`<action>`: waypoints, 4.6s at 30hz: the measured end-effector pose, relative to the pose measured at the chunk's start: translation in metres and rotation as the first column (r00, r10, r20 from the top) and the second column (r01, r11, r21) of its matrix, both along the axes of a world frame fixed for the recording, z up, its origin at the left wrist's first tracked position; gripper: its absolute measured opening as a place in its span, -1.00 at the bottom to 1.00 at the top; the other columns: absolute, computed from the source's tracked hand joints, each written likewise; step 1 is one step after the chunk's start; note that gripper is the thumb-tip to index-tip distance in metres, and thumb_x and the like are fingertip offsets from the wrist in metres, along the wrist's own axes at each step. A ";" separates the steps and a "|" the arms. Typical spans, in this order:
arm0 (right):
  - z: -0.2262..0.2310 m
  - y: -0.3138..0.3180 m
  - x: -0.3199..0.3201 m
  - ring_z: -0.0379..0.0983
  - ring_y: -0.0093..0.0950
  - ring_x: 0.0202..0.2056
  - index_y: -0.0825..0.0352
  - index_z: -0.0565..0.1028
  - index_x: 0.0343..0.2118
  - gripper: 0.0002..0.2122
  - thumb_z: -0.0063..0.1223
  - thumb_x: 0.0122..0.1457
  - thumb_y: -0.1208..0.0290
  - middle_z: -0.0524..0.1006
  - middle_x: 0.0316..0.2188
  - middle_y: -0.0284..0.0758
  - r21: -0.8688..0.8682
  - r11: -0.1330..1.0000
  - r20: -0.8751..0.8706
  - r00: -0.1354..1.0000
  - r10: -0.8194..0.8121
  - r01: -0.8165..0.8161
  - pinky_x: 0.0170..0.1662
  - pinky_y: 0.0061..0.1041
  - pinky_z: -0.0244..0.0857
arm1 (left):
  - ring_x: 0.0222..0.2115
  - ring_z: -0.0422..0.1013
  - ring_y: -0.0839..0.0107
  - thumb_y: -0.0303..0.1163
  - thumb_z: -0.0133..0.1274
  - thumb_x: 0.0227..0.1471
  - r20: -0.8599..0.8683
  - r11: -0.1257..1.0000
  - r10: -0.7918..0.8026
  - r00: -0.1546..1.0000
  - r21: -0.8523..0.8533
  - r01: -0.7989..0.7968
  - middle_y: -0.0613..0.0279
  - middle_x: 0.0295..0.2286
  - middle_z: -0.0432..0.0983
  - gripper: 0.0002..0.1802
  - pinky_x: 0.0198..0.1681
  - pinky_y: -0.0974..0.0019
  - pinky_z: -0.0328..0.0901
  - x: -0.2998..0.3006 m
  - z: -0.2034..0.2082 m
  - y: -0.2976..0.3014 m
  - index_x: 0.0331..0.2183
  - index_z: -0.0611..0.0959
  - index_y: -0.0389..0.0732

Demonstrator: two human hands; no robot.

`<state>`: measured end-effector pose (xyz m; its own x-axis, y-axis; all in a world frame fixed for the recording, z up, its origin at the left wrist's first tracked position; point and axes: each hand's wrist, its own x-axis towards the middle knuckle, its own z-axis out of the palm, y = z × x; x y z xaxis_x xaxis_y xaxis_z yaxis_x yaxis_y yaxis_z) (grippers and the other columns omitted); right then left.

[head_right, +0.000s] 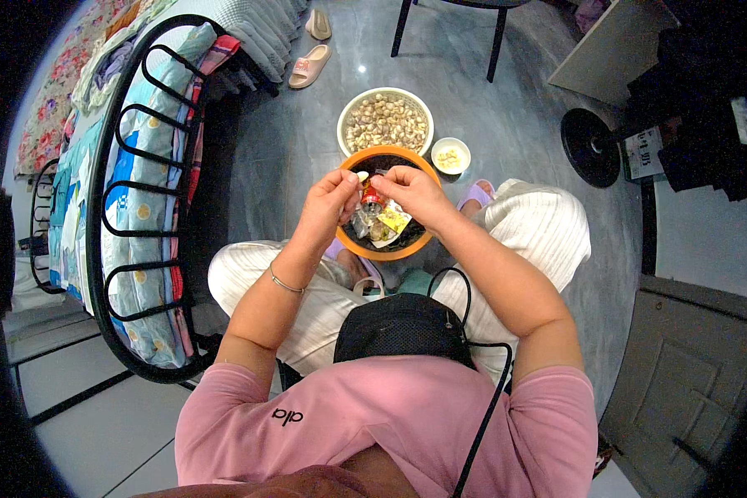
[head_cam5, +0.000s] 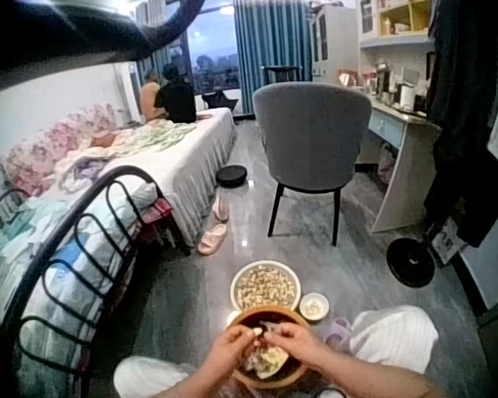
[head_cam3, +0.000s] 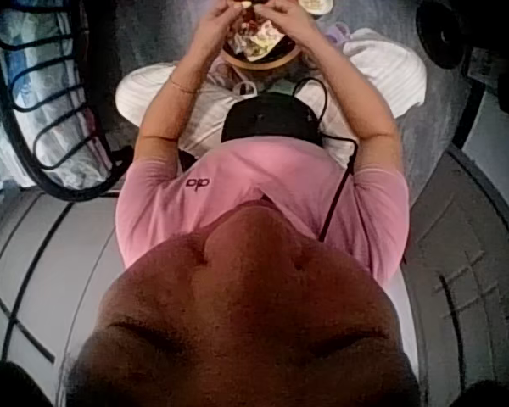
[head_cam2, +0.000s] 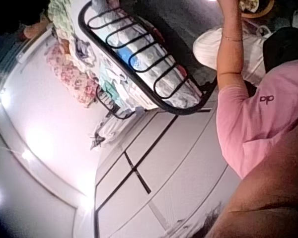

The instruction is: The person picks up a garlic bulb from a basket and peels it by hand, placing the peeled cloves into a small bowl.

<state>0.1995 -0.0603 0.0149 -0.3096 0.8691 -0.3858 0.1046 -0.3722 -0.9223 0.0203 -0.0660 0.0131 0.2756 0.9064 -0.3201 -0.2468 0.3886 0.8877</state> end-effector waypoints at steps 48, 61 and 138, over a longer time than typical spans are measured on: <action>0.005 -0.002 -0.001 0.34 -0.63 -0.42 0.39 0.39 -0.27 -0.84 -0.12 0.13 0.44 0.41 -0.41 -0.37 0.232 0.950 -0.152 0.972 -0.177 0.210 -0.37 -0.66 0.24 | 0.03 0.20 0.08 -0.04 -0.48 0.18 0.688 0.946 0.103 0.718 -0.292 0.144 -0.21 -0.01 0.20 -0.34 0.12 0.14 0.12 0.008 -0.001 -0.001 -0.03 0.26 -0.50; 0.011 -0.012 -0.009 0.40 -0.30 -0.29 0.20 0.49 -0.29 -0.82 0.03 0.00 0.38 0.45 -0.33 -0.30 0.637 0.696 0.503 0.863 -0.049 -0.332 -0.27 -0.39 0.28 | -0.13 0.34 0.37 0.07 -0.47 0.16 0.651 0.946 0.004 0.759 -0.248 0.208 0.10 -0.13 0.37 -0.31 -0.05 0.35 0.25 0.002 -0.013 0.000 0.00 0.33 -0.34; 0.010 -0.006 -0.001 0.37 -0.63 -0.53 0.40 0.45 -0.45 -0.88 0.00 0.05 0.44 0.46 -0.55 -0.36 0.470 0.881 0.147 0.989 -0.010 -0.061 -0.46 -0.64 0.24 | -0.74 0.14 0.68 -0.36 -0.03 0.07 0.083 0.996 -0.065 0.994 -0.053 0.070 0.38 -0.63 0.34 -0.87 -0.73 0.63 0.00 0.002 -0.010 -0.002 -0.45 0.43 -0.18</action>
